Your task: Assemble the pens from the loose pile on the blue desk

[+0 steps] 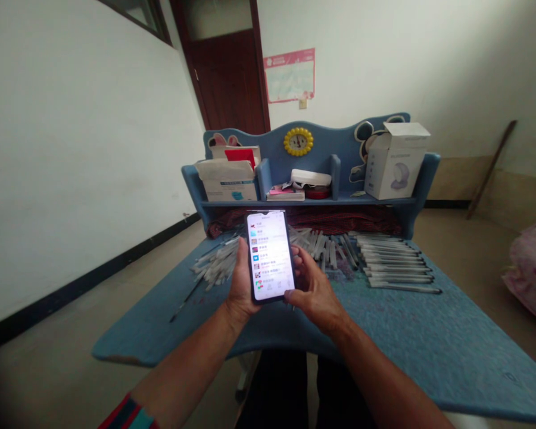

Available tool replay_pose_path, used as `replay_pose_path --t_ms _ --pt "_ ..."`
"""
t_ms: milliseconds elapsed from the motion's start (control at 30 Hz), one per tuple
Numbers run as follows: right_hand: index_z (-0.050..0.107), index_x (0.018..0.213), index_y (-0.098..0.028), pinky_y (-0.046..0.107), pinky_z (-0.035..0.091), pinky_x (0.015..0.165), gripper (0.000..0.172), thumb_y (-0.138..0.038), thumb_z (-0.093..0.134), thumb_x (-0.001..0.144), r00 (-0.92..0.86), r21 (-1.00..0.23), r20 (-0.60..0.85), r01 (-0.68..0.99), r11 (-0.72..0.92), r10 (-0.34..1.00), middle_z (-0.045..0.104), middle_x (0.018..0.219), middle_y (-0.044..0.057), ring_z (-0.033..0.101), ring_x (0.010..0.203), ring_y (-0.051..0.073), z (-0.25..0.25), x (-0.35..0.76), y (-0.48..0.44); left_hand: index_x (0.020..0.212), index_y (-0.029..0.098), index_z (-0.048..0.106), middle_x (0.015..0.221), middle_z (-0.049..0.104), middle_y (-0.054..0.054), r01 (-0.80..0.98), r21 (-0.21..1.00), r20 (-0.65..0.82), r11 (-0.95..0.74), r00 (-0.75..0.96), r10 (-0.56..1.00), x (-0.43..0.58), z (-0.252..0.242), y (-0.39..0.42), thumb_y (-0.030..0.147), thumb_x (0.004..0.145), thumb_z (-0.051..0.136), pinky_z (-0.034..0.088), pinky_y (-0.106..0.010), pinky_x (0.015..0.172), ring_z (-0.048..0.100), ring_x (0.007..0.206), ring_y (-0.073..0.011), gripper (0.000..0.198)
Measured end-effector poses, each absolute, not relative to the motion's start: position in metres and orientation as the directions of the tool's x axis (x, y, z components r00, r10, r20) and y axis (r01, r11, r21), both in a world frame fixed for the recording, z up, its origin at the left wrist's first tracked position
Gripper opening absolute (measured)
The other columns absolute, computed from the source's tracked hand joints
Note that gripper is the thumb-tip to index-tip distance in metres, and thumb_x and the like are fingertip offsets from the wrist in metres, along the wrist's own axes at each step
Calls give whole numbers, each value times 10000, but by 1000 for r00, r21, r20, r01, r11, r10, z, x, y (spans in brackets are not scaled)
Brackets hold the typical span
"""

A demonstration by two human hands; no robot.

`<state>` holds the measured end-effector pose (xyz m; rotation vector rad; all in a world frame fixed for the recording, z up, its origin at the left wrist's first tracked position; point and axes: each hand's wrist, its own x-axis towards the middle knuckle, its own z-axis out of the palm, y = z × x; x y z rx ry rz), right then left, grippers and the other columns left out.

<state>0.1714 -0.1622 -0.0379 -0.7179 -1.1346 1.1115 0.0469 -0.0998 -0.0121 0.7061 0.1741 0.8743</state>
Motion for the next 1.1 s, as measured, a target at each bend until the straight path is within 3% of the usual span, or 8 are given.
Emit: replay_pose_path --t_ms 300,633,933,1100 --pt "441 1279 -281 346 470 801 762 -89 673 579 57 -894 310 -322 312 949 558 1041 21 556 938 204 -38 169 -162 1242 54 536 1019 675 -210 -643 605 154 469 673 723 47 -11 -100 660 854 333 495 -488 838 652 934 -337 748" --pt "439 1290 -299 311 490 687 724 -133 647 617 33 -891 286 -358 278 958 597 1101 36 583 944 229 -39 166 -162 1212 37 556 1000 677 -222 -628 619 178 471 696 695 43 -14 -98 671 839 356 498 -479 826 656 913 -343 761" --pt "463 1273 -291 326 492 730 710 -99 612 606 34 -887 298 -360 289 954 599 1043 27 574 979 236 -40 165 -162 1226 44 549 992 679 -216 -629 621 176 469 694 698 43 -13 -98 670 837 365 497 -468 827 662 897 -333 760" --pt "476 1247 -294 313 488 694 695 -109 620 592 44 -885 295 -363 290 954 590 1114 32 567 1003 245 -35 164 -163 1220 45 554 989 680 -215 -626 612 171 483 702 692 43 -14 -98 681 835 348 496 -469 823 661 897 -334 772"
